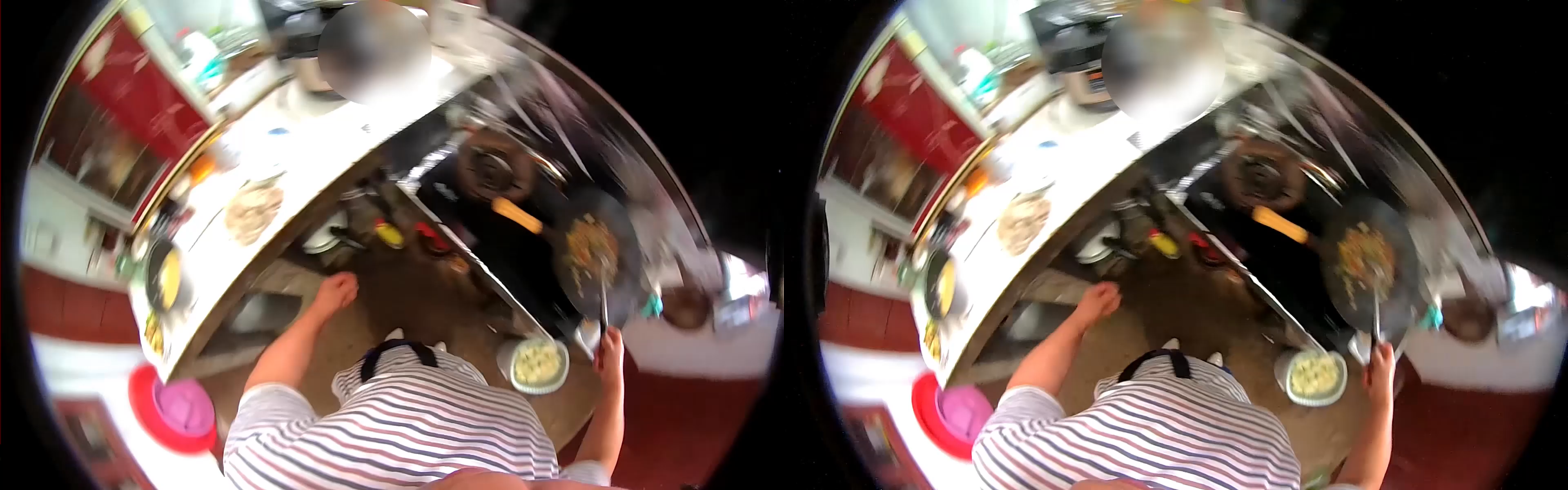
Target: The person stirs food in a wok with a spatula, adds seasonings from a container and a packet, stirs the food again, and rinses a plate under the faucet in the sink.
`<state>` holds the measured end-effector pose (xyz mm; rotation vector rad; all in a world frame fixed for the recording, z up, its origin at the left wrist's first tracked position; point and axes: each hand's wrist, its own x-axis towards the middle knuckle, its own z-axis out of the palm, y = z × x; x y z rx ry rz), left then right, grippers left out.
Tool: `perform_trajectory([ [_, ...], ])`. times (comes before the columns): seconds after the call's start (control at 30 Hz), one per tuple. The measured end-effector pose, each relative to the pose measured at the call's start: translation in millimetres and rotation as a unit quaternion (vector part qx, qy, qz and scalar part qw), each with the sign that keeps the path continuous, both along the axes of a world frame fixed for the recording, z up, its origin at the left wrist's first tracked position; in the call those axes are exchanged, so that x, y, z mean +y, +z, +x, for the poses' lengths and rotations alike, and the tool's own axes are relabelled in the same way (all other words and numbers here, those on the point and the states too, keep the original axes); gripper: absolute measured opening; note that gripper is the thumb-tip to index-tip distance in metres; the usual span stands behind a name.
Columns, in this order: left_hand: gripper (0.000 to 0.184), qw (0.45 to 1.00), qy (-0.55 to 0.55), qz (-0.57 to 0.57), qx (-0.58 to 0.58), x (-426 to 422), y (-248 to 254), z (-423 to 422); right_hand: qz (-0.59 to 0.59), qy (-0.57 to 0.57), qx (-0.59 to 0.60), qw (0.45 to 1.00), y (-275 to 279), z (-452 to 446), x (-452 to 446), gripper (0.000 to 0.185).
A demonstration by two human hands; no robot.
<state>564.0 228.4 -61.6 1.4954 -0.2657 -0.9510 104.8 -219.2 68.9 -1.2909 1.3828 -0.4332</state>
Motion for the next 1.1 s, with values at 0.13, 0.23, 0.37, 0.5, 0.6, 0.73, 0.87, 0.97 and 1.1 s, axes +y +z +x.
perform_trajectory([
  [0.13,0.021,0.968,0.247,0.035,-0.025,-25.1,82.5,77.5,-0.03,0.003,0.1,0.994,-19.4,-6.9,22.3,0.023],
  [0.23,0.026,0.937,0.35,-0.009,0.014,-12.1,91.1,158.7,-0.005,0.0,0.097,0.995,-22.5,2.0,33.4,0.026],
  [0.37,0.043,0.906,0.402,-0.047,0.122,-19.5,75.8,245.0,0.07,-0.041,0.029,0.996,-14.5,42.4,60.0,0.03],
  [0.5,0.046,0.848,0.426,-0.219,0.228,-1.6,-13.4,340.3,0.121,0.023,-0.102,0.987,-43.9,11.3,59.5,0.024],
  [0.6,0.035,0.773,0.366,-0.384,0.349,22.0,-52.6,393.6,-0.071,0.23,0.023,0.97,-32.1,-12.4,73.2,0.041],
  [0.73,0.032,0.881,0.463,-0.031,0.086,-0.6,-14.8,359.7,0.102,-0.024,0.136,0.985,16.3,-21.6,91.9,0.038],
  [0.87,0.033,0.919,0.394,0.013,0.003,-22.4,65.1,264.7,0.137,-0.072,0.161,0.975,-3.2,-92.0,78.9,0.031],
  [0.97,0.035,0.952,0.291,0.014,-0.097,-52.6,124.9,181.3,0.124,-0.074,0.18,0.973,-12.6,-139.8,45.4,0.029],
  [1.1,0.038,0.974,0.173,-0.056,-0.134,-120.2,179.6,53.8,0.007,-0.013,0.21,0.978,1.4,-164.7,-40.3,0.025],
])
